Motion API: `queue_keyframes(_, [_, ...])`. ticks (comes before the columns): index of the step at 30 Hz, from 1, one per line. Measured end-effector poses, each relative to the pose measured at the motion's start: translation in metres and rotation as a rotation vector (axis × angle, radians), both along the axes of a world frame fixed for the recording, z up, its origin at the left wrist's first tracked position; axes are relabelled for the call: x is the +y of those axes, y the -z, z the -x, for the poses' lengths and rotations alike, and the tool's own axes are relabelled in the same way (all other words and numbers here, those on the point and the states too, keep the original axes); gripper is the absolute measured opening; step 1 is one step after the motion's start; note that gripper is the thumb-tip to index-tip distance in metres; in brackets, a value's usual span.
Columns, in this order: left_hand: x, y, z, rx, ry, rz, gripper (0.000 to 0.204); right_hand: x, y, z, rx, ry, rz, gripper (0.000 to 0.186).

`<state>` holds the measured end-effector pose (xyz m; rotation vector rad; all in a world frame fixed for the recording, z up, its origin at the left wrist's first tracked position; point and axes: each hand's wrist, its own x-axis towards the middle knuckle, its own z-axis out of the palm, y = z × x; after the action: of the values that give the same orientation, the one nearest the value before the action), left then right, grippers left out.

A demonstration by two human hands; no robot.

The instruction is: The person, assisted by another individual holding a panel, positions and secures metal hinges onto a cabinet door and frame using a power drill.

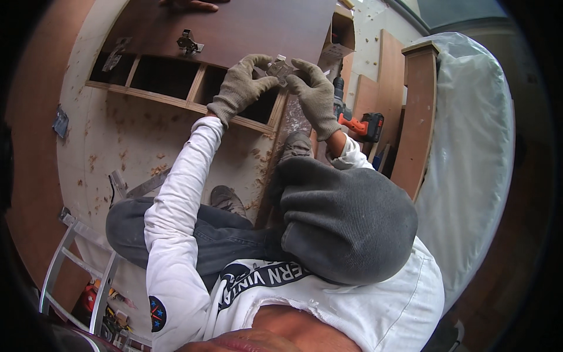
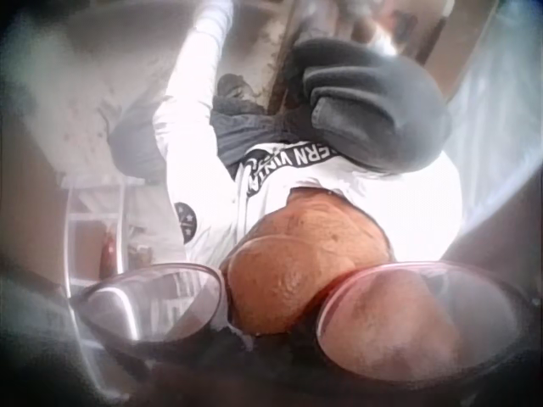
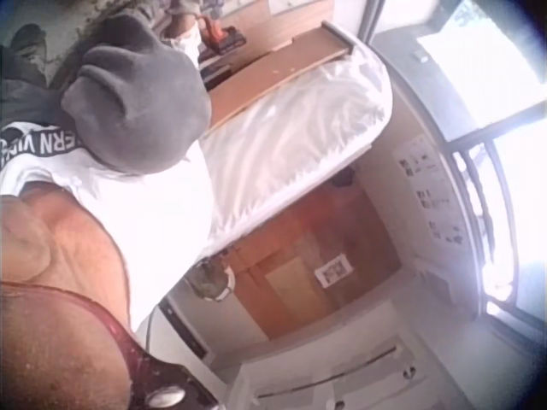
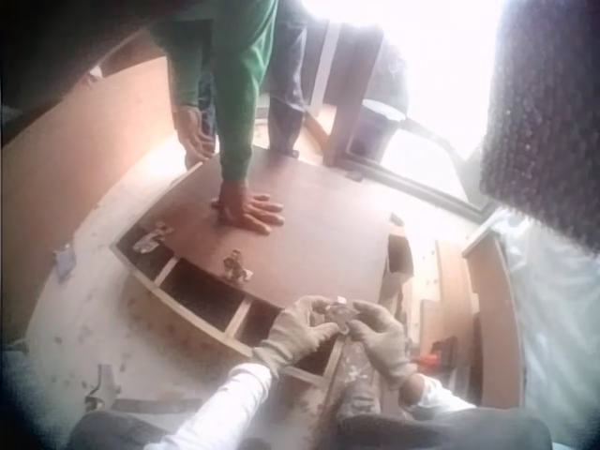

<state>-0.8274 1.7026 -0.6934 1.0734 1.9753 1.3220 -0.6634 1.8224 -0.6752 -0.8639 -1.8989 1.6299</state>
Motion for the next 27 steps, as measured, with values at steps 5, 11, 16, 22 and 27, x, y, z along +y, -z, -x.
queue_keyframes(5, [0.001,0.009,-0.03,0.09,-0.087,-0.036,0.074,0.003,0.008,0.006,0.102,-0.021,-0.128,0.033])
queue_keyframes(11, [-0.013,0.015,-0.055,0.215,-0.166,0.117,0.087,-0.019,0.005,0.005,-0.055,-0.091,-0.333,0.021])
queue_keyframes(16, [-0.009,0.026,-0.042,0.146,0.126,-0.112,0.07,-0.022,0.004,-0.009,-0.087,-0.239,-0.328,0.021])
queue_keyframes(22, [-0.009,-0.011,-0.003,-0.873,0.432,0.056,0.038,0.001,-0.021,-0.005,-0.096,-0.128,-0.362,0.028])
queue_keyframes(27, [-0.012,-0.02,0.01,-0.9,0.473,0.084,0.036,-0.001,-0.026,-0.007,-0.276,-0.342,-0.081,0.03])
